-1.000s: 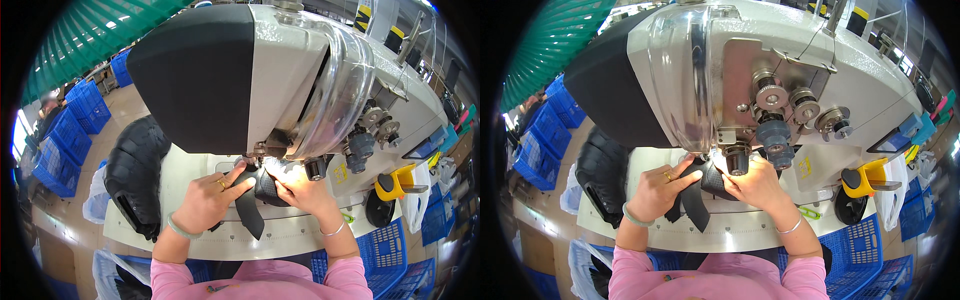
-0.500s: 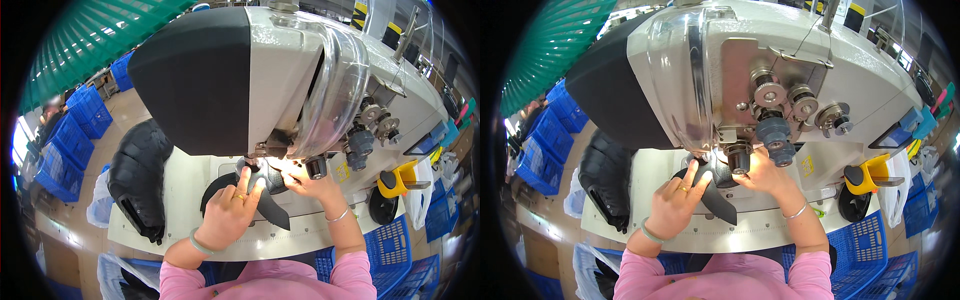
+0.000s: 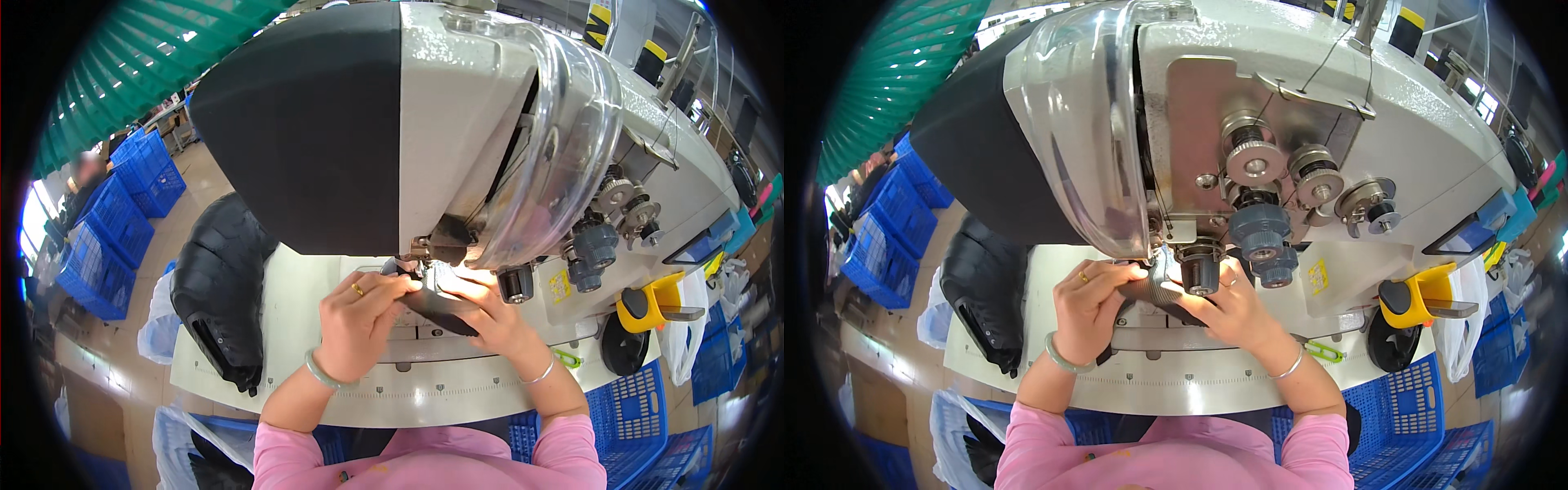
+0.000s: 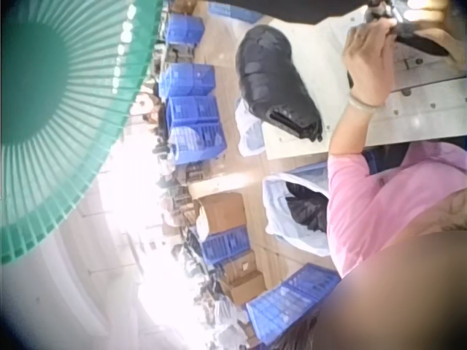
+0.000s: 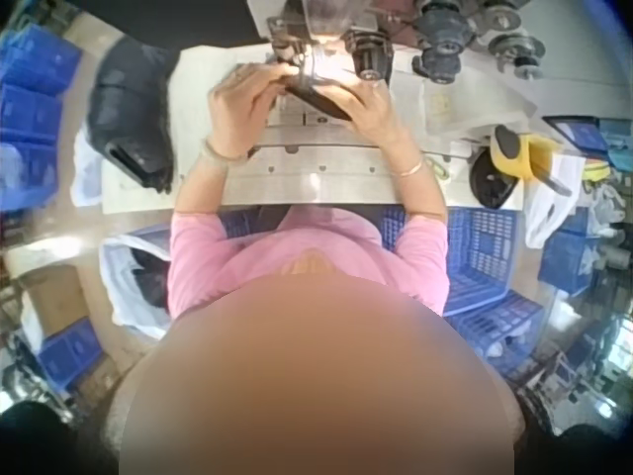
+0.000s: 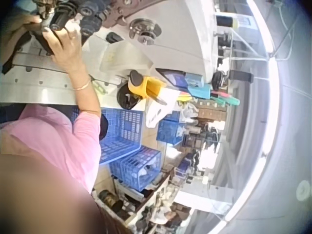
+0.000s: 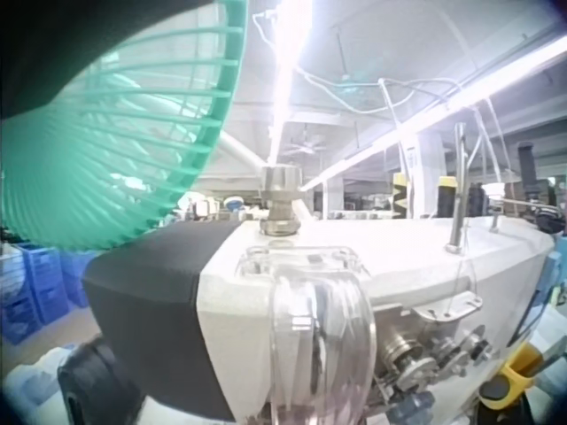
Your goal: Stitch the upper part of a shoe using an industrial sewing machine.
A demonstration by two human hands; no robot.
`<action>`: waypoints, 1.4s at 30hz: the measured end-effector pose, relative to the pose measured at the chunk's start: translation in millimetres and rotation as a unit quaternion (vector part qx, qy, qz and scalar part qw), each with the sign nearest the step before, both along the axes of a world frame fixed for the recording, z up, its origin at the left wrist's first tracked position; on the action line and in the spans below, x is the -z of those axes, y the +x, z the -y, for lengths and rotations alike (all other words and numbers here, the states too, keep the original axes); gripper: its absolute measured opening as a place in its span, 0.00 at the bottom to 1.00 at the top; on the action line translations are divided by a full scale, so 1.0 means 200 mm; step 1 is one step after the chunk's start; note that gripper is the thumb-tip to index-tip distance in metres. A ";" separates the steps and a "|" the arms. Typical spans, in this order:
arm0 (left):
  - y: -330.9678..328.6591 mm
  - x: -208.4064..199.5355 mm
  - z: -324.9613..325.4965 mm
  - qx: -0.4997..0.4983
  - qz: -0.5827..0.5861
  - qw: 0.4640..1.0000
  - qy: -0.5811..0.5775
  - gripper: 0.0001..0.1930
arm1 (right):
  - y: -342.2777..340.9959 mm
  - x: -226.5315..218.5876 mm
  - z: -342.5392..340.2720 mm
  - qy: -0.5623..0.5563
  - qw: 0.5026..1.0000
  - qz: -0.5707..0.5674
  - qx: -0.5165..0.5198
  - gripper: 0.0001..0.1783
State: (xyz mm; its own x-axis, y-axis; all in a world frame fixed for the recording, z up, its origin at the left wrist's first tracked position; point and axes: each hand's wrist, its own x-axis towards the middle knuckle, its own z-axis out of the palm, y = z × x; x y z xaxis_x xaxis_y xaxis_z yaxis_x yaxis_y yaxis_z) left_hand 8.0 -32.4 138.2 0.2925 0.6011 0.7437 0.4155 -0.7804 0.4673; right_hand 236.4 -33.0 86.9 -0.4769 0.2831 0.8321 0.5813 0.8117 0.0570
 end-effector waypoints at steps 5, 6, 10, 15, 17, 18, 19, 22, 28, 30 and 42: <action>0.01 0.01 0.00 0.000 0.021 1.000 -0.011 0.14 | 0.00 -0.03 0.02 -0.079 0.996 -0.040 -0.024 0.26; 0.02 0.01 0.00 -0.005 0.020 1.000 -0.005 0.14 | 0.01 -0.04 0.03 -0.079 0.996 -0.041 -0.024 0.26; 0.02 0.02 -0.01 -0.007 -0.031 0.994 0.101 0.15 | 0.03 -0.09 0.04 -0.143 0.988 0.002 -0.049 0.18; 0.01 0.02 0.01 -0.046 -0.136 0.965 0.221 0.14 | 0.05 -0.11 0.04 -0.142 0.986 -0.025 -0.083 0.20; 0.00 0.02 0.02 -0.050 -0.142 0.963 0.224 0.13 | 0.04 -0.09 0.03 -0.133 0.987 -0.027 -0.081 0.21; 0.00 0.02 0.02 -0.055 -0.158 0.962 0.214 0.13 | 0.03 -0.08 0.03 -0.119 0.990 -0.038 -0.065 0.23; 0.00 0.02 0.02 -0.054 -0.152 0.962 0.222 0.13 | 0.02 -0.07 0.03 -0.105 0.992 -0.048 -0.048 0.26; 0.01 0.02 0.02 -0.055 -0.151 0.963 0.216 0.13 | 0.02 -0.04 0.03 -0.098 0.993 -0.049 -0.044 0.24; 0.02 0.01 0.02 -0.046 -0.148 0.967 0.203 0.14 | 0.03 -0.03 0.01 -0.105 0.992 -0.058 -0.041 0.20; 0.03 0.01 0.02 -0.049 -0.155 0.971 0.178 0.14 | 0.02 -0.03 0.02 -0.109 0.990 -0.074 -0.044 0.19; 0.02 -0.01 -0.02 -0.032 -0.133 0.964 0.228 0.14 | 0.00 -0.11 0.02 -0.045 0.999 -0.018 0.012 0.21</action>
